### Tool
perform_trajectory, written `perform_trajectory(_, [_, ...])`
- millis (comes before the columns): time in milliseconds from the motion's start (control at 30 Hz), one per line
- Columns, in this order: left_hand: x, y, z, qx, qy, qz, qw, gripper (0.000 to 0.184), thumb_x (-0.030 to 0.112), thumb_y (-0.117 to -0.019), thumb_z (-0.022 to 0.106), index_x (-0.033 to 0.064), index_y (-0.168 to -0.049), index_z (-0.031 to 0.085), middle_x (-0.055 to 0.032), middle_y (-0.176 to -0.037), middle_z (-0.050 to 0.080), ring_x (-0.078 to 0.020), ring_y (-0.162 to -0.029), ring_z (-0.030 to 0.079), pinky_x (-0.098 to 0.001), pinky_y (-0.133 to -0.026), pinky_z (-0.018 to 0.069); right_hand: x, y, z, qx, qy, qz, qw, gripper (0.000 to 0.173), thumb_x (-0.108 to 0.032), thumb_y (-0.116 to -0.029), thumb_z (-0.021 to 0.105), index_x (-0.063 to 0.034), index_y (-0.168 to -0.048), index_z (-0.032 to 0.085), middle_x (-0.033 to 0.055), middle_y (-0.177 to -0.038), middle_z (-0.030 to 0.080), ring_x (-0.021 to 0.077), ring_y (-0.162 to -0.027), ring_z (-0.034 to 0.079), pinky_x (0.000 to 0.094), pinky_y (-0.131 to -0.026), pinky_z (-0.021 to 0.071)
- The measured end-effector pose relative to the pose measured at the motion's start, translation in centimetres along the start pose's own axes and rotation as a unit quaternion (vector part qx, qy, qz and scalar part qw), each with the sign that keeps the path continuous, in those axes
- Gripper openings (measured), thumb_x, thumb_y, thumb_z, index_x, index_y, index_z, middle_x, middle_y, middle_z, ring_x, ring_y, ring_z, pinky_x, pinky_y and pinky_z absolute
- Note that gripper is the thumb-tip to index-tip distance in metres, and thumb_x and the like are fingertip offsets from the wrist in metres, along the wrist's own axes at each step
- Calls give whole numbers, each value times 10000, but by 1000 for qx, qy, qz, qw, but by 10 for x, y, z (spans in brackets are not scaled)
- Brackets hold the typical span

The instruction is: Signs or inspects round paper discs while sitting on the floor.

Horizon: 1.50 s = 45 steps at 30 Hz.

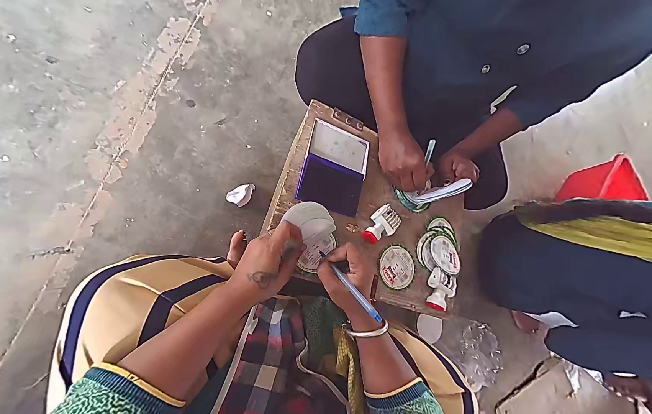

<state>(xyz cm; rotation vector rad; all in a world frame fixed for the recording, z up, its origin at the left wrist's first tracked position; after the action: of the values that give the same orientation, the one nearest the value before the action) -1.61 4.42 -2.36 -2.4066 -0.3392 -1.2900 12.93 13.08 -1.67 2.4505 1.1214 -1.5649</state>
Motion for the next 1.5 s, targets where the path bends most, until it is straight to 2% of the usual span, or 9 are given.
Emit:
perform_trajectory(67, [3,1,0,3,4,6,1000,306,119,-969,606,65,-1271,616,-102,-946,733,-260,-818,711,-523,-761,506,9,-2,4,-14,2,43,999,99,-127,-775,678,-65,-736,612,-35,-671,627,-34,-606,574,155,-561,471])
perform_trajectory(133, [5,1,1,18,-11,28,999,405,81,-975,579,133,-1374,634,-123,-978,749,-301,-783,701,-523,-705,491,14,-2,6,-22,-12,61,998,106,-131,-775,687,-79,-736,604,-64,-658,606,-51,-589,553,146,-551,463])
perform_trajectory(200, [8,3,2,15,-22,34,999,429,19,-934,550,191,-1283,730,-130,-923,744,-322,-761,691,-525,-676,476,15,-1,6,-31,-21,61,997,108,-125,-773,693,-80,-730,604,-63,-667,619,-52,-594,560,143,-556,465])
perform_trajectory(267, [9,2,2,4,-21,33,999,420,-20,-885,525,167,-1151,791,-125,-931,751,-312,-828,711,-538,-719,479,14,-1,6,-35,-15,54,998,126,-125,-776,692,-71,-715,595,-41,-674,637,-44,-601,569,144,-558,458])
perform_trajectory(367, [7,3,3,3,-16,22,1000,321,70,-924,596,106,-1196,762,-127,-980,758,-295,-875,721,-546,-775,482,12,-2,5,-9,-4,65,998,129,-117,-779,691,-78,-719,584,-51,-673,625,-52,-611,572,137,-566,467])
perform_trajectory(500, [5,3,5,-10,-12,9,1000,418,113,-871,721,68,-1287,705,-174,-1071,751,-356,-946,722,-619,-840,482,10,-4,5,-29,-30,55,998,135,-74,-764,692,-81,-706,570,-56,-664,621,-66,-610,570,113,-570,470])
perform_trajectory(700, [7,3,3,-18,-15,3,1000,407,96,-881,713,71,-1287,708,-183,-1076,743,-366,-961,716,-617,-848,480,11,-5,6,-26,-40,65,997,107,-78,-773,694,-85,-734,595,-63,-684,657,-66,-612,589,122,-565,484])
perform_trajectory(867, [3,2,3,-28,2,-5,1000,353,112,-961,624,79,-1306,689,-146,-1119,745,-326,-996,712,-592,-850,475,12,-5,7,-20,-29,90,995,87,-90,-779,692,-83,-744,612,-74,-674,646,-73,-584,570,119,-545,472])
perform_trajectory(1500, [3,0,5,-31,6,-45,998,436,32,-880,720,90,-1312,697,-168,-1144,744,-369,-1022,709,-639,-876,446,14,-6,10,-31,-59,119,991,101,-70,-784,719,-85,-750,625,-76,-670,634,-66,-582,558,127,-558,475])
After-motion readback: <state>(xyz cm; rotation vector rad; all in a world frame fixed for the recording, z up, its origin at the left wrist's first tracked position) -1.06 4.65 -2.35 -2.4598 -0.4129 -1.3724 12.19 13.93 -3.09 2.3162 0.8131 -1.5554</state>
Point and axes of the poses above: each hand's wrist, its own y-axis away from the middle knuckle, its own z-axis out of the palm, x = y × z, the point moved 6 cm from there along -y, towards the middle knuckle
